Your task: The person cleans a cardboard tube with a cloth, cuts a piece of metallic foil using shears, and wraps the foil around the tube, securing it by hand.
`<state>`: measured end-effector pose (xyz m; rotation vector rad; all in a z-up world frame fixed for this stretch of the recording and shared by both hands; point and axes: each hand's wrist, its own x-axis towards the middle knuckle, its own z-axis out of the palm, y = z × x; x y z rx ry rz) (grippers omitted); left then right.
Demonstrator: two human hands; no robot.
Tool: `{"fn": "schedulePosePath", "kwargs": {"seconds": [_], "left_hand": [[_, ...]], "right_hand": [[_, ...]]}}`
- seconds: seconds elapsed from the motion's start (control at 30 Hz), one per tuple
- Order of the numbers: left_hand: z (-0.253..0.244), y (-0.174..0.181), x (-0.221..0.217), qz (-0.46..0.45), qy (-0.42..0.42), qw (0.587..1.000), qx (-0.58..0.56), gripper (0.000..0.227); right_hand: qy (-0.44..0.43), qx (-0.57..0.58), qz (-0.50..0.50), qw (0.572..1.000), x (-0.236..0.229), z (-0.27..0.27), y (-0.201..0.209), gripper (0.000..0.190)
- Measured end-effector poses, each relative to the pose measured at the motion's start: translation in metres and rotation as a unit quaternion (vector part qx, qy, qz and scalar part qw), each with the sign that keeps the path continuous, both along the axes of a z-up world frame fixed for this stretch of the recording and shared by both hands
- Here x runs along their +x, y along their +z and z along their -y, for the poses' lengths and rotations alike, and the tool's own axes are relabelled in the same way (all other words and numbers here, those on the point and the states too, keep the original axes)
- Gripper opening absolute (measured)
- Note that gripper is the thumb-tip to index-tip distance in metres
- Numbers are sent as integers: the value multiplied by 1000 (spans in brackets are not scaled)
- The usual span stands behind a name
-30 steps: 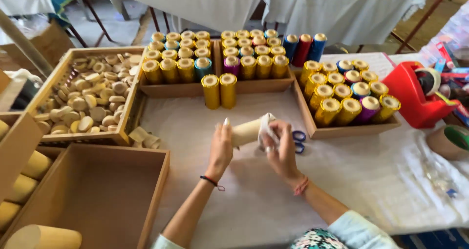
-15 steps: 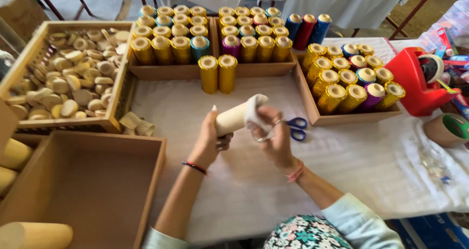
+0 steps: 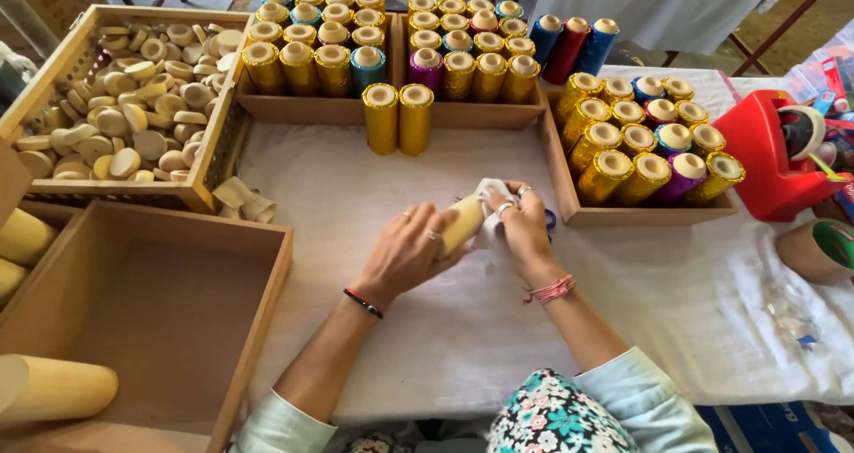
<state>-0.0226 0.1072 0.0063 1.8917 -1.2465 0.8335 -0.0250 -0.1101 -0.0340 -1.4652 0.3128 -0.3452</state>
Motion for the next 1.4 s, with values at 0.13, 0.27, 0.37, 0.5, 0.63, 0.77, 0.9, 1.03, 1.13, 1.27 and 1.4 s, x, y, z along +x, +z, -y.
{"fn": "schedulePosePath", "kwargs": {"seconds": [0.13,0.27,0.37,0.5,0.63,0.77,0.9,1.03,1.13,1.27,1.4], "left_hand": [[3,-9,-5,-117,8,988,-101,38],[-8,-45,38,-496,-9,819,-289,45],[-21,-45,59,-727,-64,614,-299,58],[-18,-25,47,-756,-91,589,-271,51],[-3,-40,36,-609,-111,717,-320,39],[-4,-39,32,-631,-188,709,-254,37],[11,-45,21,-713,-287,627,-130,48],[29,-93,23,-758,-276,554,-208,49],[20,-108,45,-736,-217,541,-344,63],[10,-91,30,-690,-156,622,-336,61],[17,-24,-15,-603,-145,778,-102,57]], "right_hand": [[-1,18,37,999,-18,-20,13,29],[20,-130,160,978,-38,-48,34,38],[36,-427,309,849,-36,-43,27,40],[-6,-649,358,671,-30,-27,19,38],[-40,-596,293,746,-33,-30,29,41],[43,-239,219,945,-25,-21,30,37],[22,-123,182,975,-23,-13,31,25],[-78,-560,314,762,-40,-27,44,20],[101,-540,323,770,-44,-42,41,21],[182,-467,346,793,-51,-61,40,21],[66,-440,345,826,-45,-50,46,42]]}}
